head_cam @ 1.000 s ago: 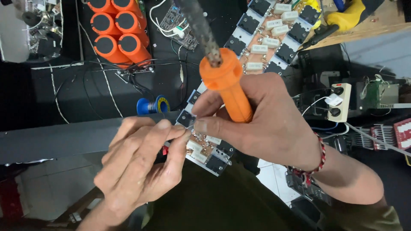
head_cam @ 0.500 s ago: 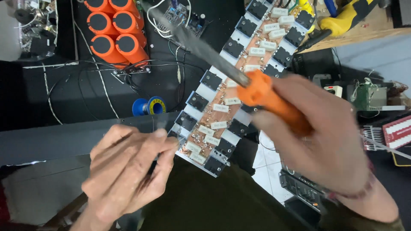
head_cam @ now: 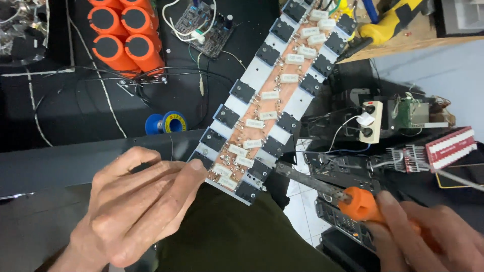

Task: Soldering electronic components onto a circuit board and preparing wire connections using pliers.

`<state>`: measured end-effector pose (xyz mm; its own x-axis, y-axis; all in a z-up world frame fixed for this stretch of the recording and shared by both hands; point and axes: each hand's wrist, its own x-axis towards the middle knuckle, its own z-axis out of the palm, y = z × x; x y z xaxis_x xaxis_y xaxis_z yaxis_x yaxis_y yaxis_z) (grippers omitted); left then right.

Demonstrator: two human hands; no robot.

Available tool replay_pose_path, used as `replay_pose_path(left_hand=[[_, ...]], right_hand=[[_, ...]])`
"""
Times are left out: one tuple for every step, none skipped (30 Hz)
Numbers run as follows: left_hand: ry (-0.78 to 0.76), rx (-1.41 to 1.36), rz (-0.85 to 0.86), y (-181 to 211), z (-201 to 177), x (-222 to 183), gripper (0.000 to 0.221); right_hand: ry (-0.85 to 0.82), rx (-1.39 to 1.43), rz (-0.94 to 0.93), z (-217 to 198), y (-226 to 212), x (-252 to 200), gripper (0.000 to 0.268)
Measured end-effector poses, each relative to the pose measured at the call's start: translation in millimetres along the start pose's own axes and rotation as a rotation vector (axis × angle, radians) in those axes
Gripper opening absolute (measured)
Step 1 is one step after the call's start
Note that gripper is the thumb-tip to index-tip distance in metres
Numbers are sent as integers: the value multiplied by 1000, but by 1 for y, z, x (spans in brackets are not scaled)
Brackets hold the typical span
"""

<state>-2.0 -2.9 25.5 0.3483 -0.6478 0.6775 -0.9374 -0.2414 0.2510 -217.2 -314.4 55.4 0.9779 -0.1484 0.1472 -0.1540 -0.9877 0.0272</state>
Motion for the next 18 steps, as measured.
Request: replay_pose_path(left_hand=[[6, -2, 4, 0, 0, 1, 13], [-11, -31, 7, -1, -1, 1, 12], [-29, -60, 5, 0, -2, 1, 11], [-22, -61, 5, -3, -1, -1, 11], [-30, -82, 5, -6, -2, -3, 15], [-38, -103, 6, -8, -2, -6, 19], [-34, -99, 3, -10, -1, -8, 19], [-16, -102, 24, -11, -1, -11, 18], [6, -106, 51, -14, 1, -12, 17], [14, -104, 53, -14, 0, -12, 17], [10, -116, 48, -14, -1, -12, 17], [5, -127, 43, -14, -2, -13, 17], [8, -129, 43, -13, -4, -14, 17], [-6, -142, 41, -13, -5, -15, 18], [-19, -158, 42, -13, -5, -16, 20], [-15, -163, 46, -12, -6, -16, 20], [-55, -173, 39, -10, -7, -17, 20], [-95, -182, 33, -9, -7, -18, 23]], right_hand=[[4, -6, 2, -3, 1, 2, 40], [-44, -67, -31, -5, 2, 4, 45], [-95, -128, -67, -8, 3, 7, 49], [-94, -134, -68, -11, -2, 10, 49], [-49, -120, -90, -13, -7, 14, 42], [-4, -106, -111, -15, -12, 18, 35], [-2, -107, -117, -19, -15, 23, 35], [-5, -122, -235, -23, -17, 29, 33], [-4, -142, -349, -27, -20, 34, 31], [1, -148, -351, -25, -21, 32, 31], [-44, -171, -266, -24, -22, 29, 38], [-87, -192, -179, -22, -23, 26, 44], [-87, -195, -180, -23, -24, 27, 44], [-80, -197, -211, -23, -25, 28, 48], [-74, -202, -238, -25, -26, 28, 51], [-74, -208, -234, -25, -25, 28, 51], [-55, -191, -225, -25, -25, 27, 46], [-36, -175, -215, -26, -24, 26, 40]])
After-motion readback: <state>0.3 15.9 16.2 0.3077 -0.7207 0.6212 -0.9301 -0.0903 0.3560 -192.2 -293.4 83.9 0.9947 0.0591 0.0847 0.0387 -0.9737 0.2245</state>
